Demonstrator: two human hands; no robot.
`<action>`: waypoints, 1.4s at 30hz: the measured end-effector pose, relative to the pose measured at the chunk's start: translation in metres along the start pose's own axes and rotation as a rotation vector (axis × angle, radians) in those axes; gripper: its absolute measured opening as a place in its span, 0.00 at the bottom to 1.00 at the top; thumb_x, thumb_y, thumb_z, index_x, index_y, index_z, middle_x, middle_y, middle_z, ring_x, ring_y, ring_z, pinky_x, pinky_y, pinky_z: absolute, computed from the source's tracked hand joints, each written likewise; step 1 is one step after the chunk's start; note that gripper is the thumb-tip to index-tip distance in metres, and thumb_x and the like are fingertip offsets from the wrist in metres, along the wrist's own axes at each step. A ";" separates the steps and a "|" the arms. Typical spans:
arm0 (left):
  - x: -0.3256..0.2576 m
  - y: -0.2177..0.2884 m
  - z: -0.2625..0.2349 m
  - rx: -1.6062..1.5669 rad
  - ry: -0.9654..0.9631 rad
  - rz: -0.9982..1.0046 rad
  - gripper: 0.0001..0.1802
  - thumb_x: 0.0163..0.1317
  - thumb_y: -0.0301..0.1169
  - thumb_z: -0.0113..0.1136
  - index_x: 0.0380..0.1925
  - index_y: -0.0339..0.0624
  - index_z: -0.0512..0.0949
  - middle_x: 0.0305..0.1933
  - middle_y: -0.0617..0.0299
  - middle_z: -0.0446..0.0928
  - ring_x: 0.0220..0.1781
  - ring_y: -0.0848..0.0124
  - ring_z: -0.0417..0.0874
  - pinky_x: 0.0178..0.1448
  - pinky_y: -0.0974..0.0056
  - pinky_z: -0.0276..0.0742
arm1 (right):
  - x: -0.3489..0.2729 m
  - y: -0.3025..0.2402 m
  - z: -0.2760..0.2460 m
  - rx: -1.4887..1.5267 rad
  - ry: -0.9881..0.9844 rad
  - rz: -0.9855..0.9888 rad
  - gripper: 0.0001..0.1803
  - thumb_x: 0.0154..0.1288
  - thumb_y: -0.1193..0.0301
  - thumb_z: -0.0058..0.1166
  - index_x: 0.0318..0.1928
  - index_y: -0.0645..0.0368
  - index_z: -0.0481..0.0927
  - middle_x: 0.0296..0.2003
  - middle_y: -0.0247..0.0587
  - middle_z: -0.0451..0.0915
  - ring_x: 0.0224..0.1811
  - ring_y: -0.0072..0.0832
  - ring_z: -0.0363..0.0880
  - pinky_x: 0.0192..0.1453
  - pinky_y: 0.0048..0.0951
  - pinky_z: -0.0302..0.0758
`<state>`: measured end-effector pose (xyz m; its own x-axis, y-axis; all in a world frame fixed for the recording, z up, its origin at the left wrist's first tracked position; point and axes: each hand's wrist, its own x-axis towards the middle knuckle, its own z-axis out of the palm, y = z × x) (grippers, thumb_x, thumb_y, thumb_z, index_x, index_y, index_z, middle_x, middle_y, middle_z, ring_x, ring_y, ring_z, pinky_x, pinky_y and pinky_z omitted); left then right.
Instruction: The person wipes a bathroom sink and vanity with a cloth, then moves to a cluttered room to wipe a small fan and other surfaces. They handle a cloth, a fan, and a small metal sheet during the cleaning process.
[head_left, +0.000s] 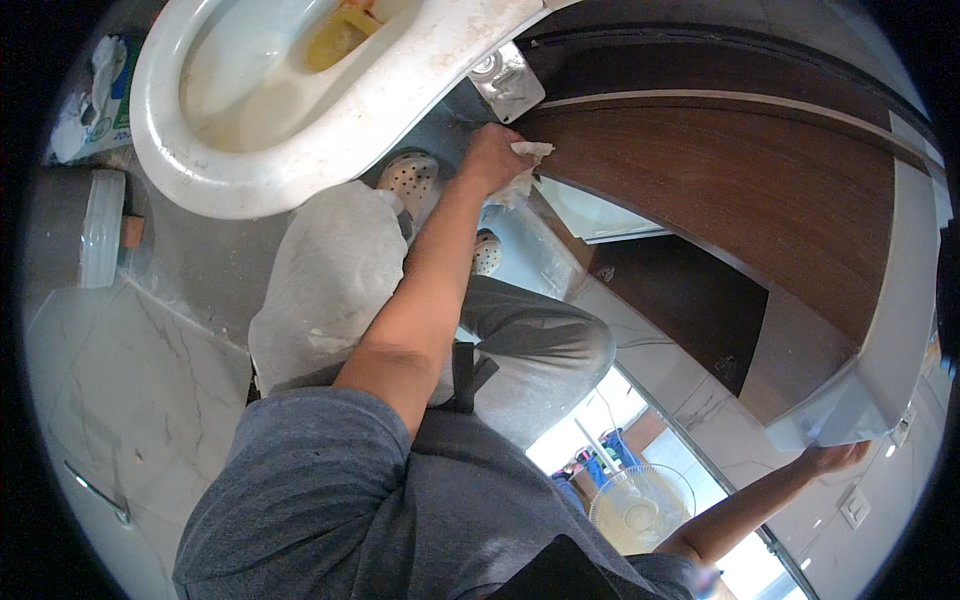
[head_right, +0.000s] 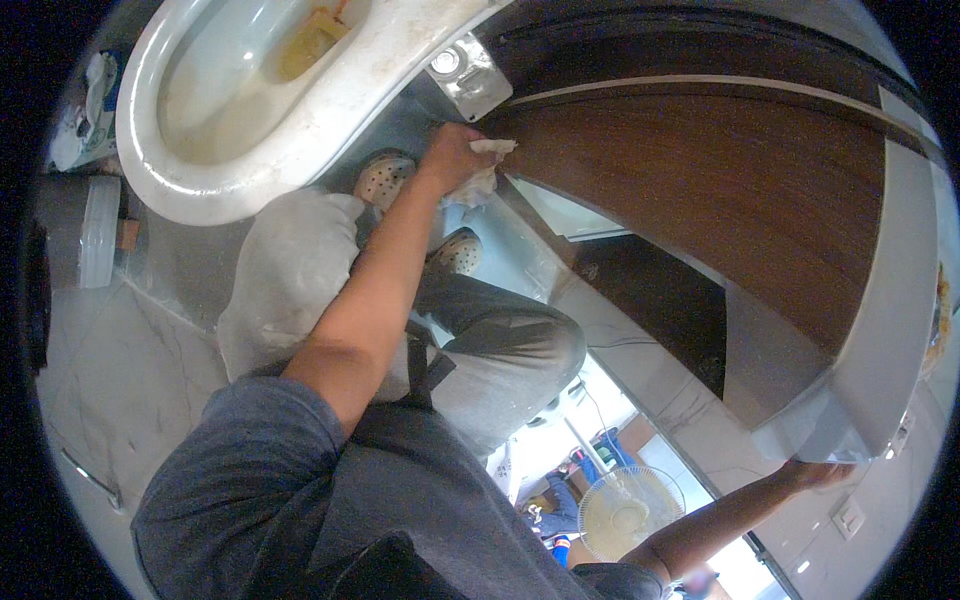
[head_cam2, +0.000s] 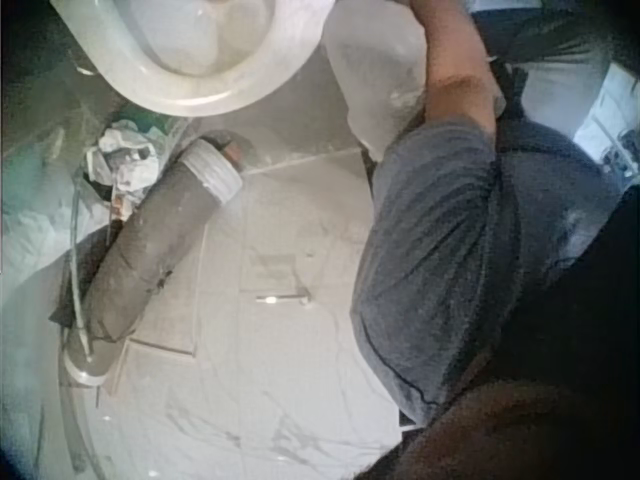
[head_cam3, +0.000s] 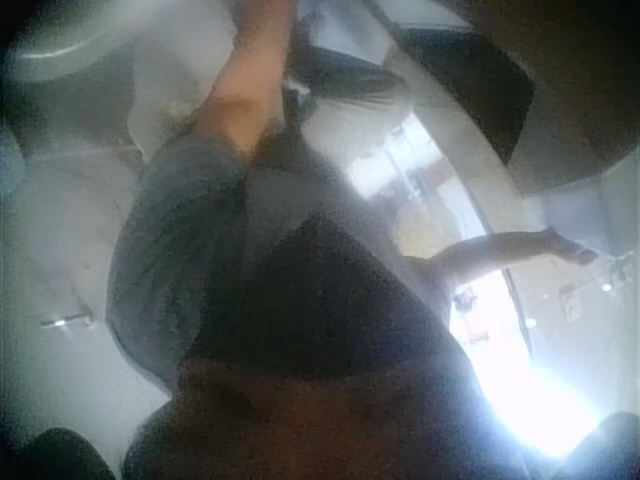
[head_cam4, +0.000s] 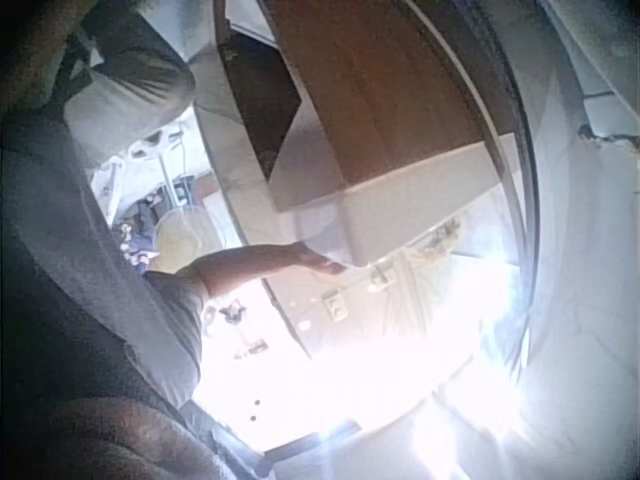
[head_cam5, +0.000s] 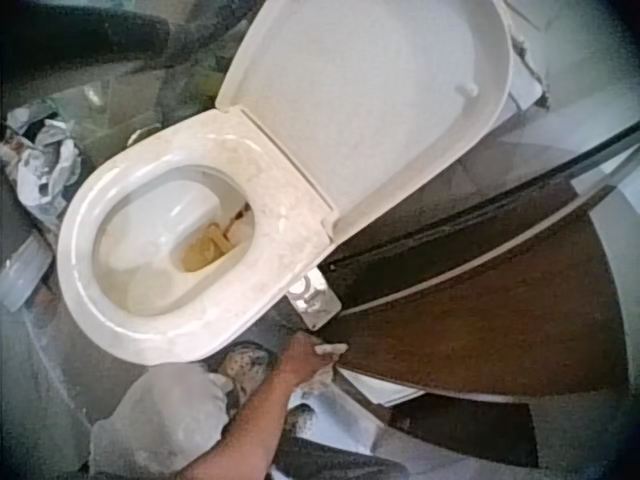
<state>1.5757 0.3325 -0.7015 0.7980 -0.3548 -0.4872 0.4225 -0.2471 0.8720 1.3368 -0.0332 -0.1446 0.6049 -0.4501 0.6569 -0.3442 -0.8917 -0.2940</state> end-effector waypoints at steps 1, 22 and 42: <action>0.000 0.000 0.000 0.009 0.003 0.009 0.16 0.48 0.36 0.76 0.35 0.38 0.88 0.34 0.46 0.86 0.36 0.57 0.89 0.46 0.57 0.82 | 0.002 0.003 -0.003 -0.006 -0.004 0.030 0.29 0.63 0.61 0.65 0.57 0.67 0.73 0.52 0.49 0.78 0.48 0.40 0.79 0.49 0.44 0.81; 0.004 0.003 0.002 0.097 0.035 0.077 0.17 0.49 0.34 0.77 0.35 0.34 0.87 0.35 0.42 0.86 0.39 0.54 0.89 0.47 0.57 0.83 | -0.003 -0.006 0.014 -0.010 -0.042 -0.170 0.19 0.69 0.62 0.59 0.49 0.67 0.81 0.39 0.40 0.84 0.37 0.27 0.81 0.37 0.28 0.78; 0.006 -0.002 0.003 0.095 0.048 0.039 0.23 0.46 0.34 0.77 0.40 0.31 0.86 0.39 0.41 0.85 0.41 0.52 0.88 0.50 0.56 0.82 | -0.006 -0.013 0.021 0.057 -0.003 -0.100 0.21 0.70 0.61 0.58 0.50 0.68 0.80 0.40 0.38 0.82 0.37 0.26 0.79 0.37 0.29 0.76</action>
<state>1.5781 0.3280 -0.7068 0.8336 -0.3232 -0.4480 0.3498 -0.3189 0.8809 1.3528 -0.0203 -0.1593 0.6367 -0.3585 0.6827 -0.2406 -0.9335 -0.2658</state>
